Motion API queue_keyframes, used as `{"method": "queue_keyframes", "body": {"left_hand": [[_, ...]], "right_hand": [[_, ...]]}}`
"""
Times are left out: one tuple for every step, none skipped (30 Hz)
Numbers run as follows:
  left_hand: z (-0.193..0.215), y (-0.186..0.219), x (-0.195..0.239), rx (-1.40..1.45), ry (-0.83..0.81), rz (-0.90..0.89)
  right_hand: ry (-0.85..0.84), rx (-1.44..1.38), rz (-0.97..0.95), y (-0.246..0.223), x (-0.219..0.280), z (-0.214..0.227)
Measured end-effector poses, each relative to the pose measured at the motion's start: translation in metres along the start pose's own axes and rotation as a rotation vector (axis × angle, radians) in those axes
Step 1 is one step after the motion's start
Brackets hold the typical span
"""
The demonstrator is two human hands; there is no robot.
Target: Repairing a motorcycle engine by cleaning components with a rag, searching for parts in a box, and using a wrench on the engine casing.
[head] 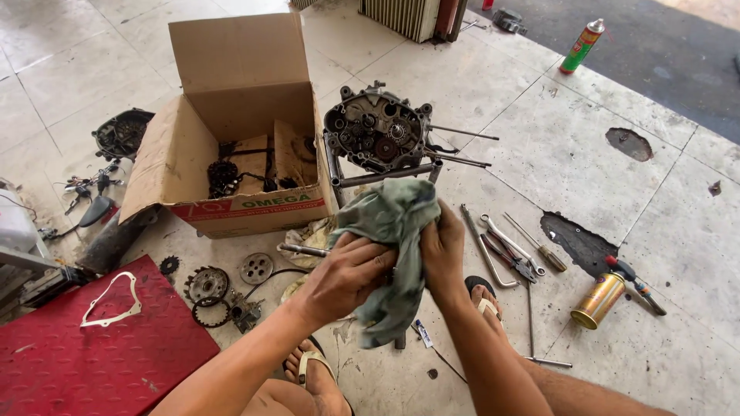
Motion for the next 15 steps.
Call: {"method": "queue_keyframes", "body": {"left_hand": [[0.002, -0.002, 0.001, 0.036, 0.018, -0.007], [0.003, -0.003, 0.001, 0.073, 0.037, -0.013], [0.003, -0.003, 0.002, 0.081, 0.029, -0.023], [0.001, -0.004, 0.002, 0.097, 0.0, -0.009], [0.0, -0.005, 0.003, 0.105, -0.02, 0.01], [0.0, -0.011, 0.003, 0.104, -0.018, 0.006], [-0.002, -0.015, 0.006, 0.098, -0.041, 0.01], [-0.005, -0.02, 0.009, 0.091, -0.065, 0.015], [-0.005, -0.021, 0.007, 0.093, -0.067, 0.014], [-0.009, -0.022, 0.005, 0.066, -0.108, 0.029], [-0.013, -0.024, 0.003, 0.038, -0.15, 0.043], [-0.022, -0.038, 0.017, 0.04, -0.152, 0.04], [-0.035, -0.054, 0.033, -0.063, -0.193, 0.059], [-0.047, -0.07, 0.05, -0.166, -0.234, 0.077], [-0.044, -0.065, 0.044, -0.167, -0.233, 0.076]], "right_hand": [[-0.03, -0.012, -0.059, 0.015, -0.006, -0.001], [-0.061, -0.024, -0.117, 0.03, -0.012, -0.001], [-0.046, -0.023, -0.116, 0.051, -0.007, 0.006], [0.057, -0.214, -0.303, 0.086, 0.002, 0.018], [0.145, -0.407, -0.485, 0.122, 0.012, 0.024], [0.145, -0.406, -0.481, 0.108, 0.01, 0.026], [0.107, -0.331, -0.414, 0.09, 0.01, 0.027], [0.068, -0.257, -0.346, 0.071, 0.009, 0.027], [0.071, -0.256, -0.347, 0.059, 0.02, 0.025], [0.028, -0.15, -0.239, 0.037, 0.028, 0.022], [-0.015, -0.043, -0.13, 0.015, 0.038, 0.018], [-0.011, -0.042, -0.129, 0.0, 0.041, 0.009], [-0.052, 0.067, -0.027, -0.022, 0.045, -0.002], [-0.094, 0.176, 0.074, -0.044, 0.051, -0.014], [-0.095, 0.176, 0.076, -0.048, 0.048, -0.014]]}}
Point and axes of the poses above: each hand's wrist, its own x-axis away from the middle knuckle, its own z-axis out of the back of the hand, y = z × x, the point moved 8 cm from there along -x, towards the middle knuckle, and after that the axes turned 6 degrees about x, right-handed, at the moved point
